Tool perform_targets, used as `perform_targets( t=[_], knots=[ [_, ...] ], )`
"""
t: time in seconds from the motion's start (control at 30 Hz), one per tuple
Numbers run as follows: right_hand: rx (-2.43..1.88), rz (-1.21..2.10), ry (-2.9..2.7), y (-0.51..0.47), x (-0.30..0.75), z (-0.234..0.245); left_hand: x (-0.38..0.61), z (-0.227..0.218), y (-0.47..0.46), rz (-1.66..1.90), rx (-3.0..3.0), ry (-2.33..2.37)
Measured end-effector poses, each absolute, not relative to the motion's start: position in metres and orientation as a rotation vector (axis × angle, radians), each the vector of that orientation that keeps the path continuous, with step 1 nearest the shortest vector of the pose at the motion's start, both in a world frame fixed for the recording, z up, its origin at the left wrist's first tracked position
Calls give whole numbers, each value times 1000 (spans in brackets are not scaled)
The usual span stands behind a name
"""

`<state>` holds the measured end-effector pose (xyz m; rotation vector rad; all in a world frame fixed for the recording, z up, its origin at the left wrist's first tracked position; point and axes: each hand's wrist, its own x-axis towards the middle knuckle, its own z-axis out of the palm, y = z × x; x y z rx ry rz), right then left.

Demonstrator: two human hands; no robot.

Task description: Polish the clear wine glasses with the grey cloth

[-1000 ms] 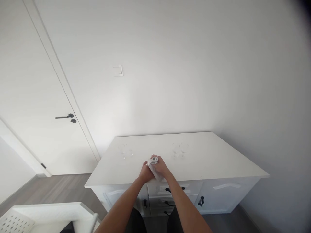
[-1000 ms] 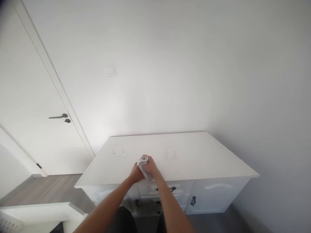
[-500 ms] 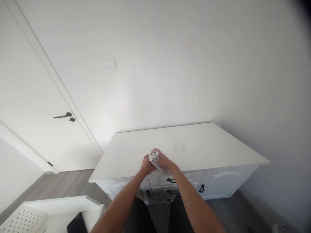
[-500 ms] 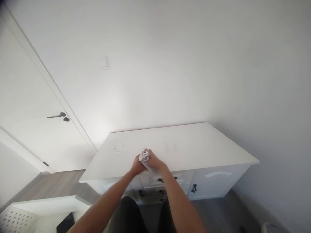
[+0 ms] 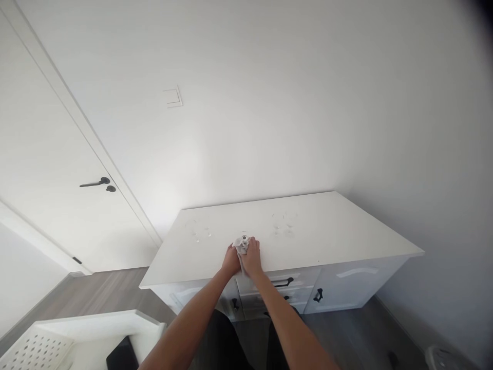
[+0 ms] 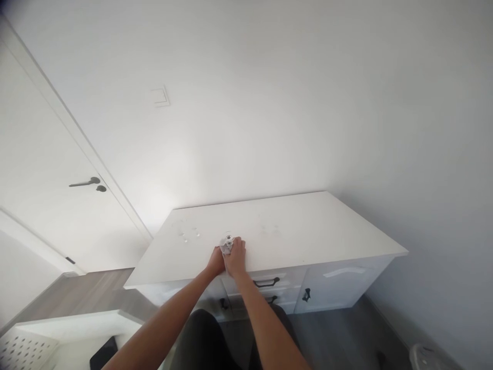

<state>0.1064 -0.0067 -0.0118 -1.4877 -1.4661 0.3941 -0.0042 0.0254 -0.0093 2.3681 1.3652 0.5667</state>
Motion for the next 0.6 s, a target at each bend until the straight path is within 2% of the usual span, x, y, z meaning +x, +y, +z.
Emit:
perform_targets(
  t=[0.13,0.23,0.3,0.47,0.6],
  knots=[
    [-1106,863,-1705,14,165,-9,-5,-10,24,604,2374,1365],
    [-1062,1004,-1784,22,185,-4,-5,-7,21,653,2347,1365],
    [-1098,935,-1739,21,178,-6,-4,-6,20,654,2334,1383],
    [-1400,505,-1553,2,132,-21,-3,-6,19,533,2409,1419],
    [-1421,467,-1549,-4,128,-15,-4,-7,19,504,2430,1424]
  ],
)
